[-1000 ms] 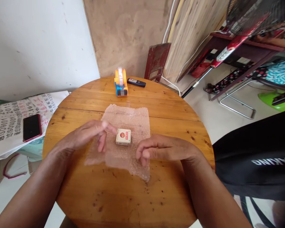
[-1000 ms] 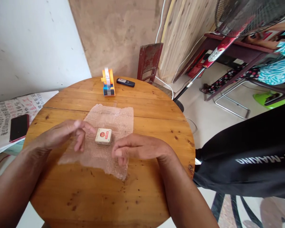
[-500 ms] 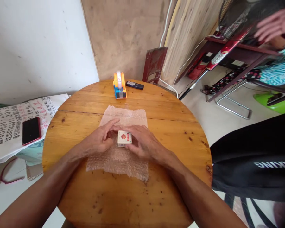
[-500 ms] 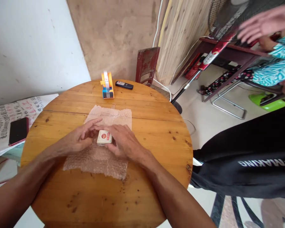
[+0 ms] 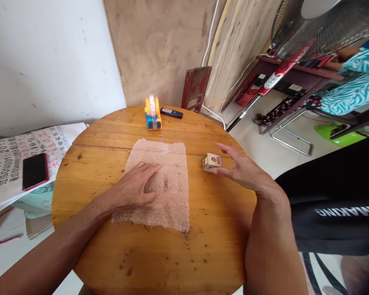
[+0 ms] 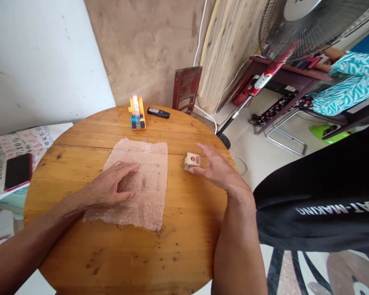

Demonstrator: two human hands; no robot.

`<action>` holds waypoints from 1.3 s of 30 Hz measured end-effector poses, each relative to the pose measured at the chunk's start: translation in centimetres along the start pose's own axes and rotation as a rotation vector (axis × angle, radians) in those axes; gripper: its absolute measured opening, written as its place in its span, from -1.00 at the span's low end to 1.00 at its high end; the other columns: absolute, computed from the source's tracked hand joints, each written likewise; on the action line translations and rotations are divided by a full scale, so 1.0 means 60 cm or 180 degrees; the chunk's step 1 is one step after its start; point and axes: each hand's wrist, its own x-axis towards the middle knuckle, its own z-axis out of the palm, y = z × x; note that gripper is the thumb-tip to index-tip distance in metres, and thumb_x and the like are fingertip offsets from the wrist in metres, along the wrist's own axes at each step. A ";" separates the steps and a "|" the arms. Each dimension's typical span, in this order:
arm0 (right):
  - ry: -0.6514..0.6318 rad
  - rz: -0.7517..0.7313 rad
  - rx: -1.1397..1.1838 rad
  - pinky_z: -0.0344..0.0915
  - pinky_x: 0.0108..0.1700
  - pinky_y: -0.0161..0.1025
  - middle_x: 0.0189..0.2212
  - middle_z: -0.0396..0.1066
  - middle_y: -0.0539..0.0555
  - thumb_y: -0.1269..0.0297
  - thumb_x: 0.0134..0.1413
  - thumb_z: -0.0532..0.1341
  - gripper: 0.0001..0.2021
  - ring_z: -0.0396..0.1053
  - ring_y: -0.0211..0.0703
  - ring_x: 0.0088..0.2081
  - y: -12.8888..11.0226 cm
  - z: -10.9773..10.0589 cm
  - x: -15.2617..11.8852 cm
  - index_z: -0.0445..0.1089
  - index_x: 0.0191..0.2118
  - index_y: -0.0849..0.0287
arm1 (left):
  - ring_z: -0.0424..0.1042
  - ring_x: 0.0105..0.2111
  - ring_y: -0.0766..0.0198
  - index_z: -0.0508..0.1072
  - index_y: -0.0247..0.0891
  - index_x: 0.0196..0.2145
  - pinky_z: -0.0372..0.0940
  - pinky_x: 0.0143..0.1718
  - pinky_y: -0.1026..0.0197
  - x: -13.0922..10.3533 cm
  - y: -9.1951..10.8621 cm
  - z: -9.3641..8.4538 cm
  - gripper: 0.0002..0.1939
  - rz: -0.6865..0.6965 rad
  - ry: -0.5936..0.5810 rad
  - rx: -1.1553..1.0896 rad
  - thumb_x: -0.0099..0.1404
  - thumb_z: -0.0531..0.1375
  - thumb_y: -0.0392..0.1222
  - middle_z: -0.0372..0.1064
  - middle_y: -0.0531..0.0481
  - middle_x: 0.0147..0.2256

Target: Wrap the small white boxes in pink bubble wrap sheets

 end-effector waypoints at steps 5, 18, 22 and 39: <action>-0.0252 -0.0676 0.0046 0.29 0.13 0.11 0.04 0.43 0.12 0.08 0.11 0.28 -0.60 0.37 0.08 0.07 -0.097 0.046 -0.021 0.41 0.07 0.00 | 0.24 0.11 -0.02 0.24 -0.25 0.21 0.21 0.13 -0.06 0.000 0.003 0.000 -0.38 0.0199 -0.0031 0.0168 0.19 0.22 -0.15 0.30 -0.20 0.14; -0.1436 -0.0873 -0.1101 0.18 0.23 0.11 0.25 0.23 0.27 0.22 -0.19 0.44 -0.31 0.19 0.23 0.26 -0.096 0.114 -0.020 0.35 0.16 0.13 | 0.18 0.15 -0.16 0.23 -0.25 0.22 0.12 0.16 -0.17 -0.008 -0.015 -0.013 -0.19 -0.0241 0.0011 0.0635 0.07 0.29 0.11 0.24 -0.23 0.19; -0.1334 -0.0675 -0.1169 0.23 0.18 0.11 0.19 0.30 0.27 0.19 -0.22 0.45 -0.33 0.26 0.26 0.20 -0.096 0.107 -0.020 0.37 0.12 0.14 | 0.20 0.13 -0.19 0.25 -0.32 0.20 0.14 0.13 -0.19 -0.008 -0.002 -0.009 -0.20 -0.0346 -0.0003 0.0782 0.09 0.28 0.14 0.24 -0.27 0.18; -0.0465 -0.1040 -0.1378 0.32 0.08 0.06 -0.03 0.48 0.19 0.27 0.22 0.18 -0.76 0.40 0.08 0.03 -0.091 0.091 -0.026 0.43 -0.02 0.14 | 0.20 0.13 -0.17 0.27 -0.29 0.18 0.17 0.10 -0.18 -0.010 -0.010 0.001 -0.23 -0.0198 0.0064 0.1011 0.14 0.24 0.23 0.25 -0.27 0.17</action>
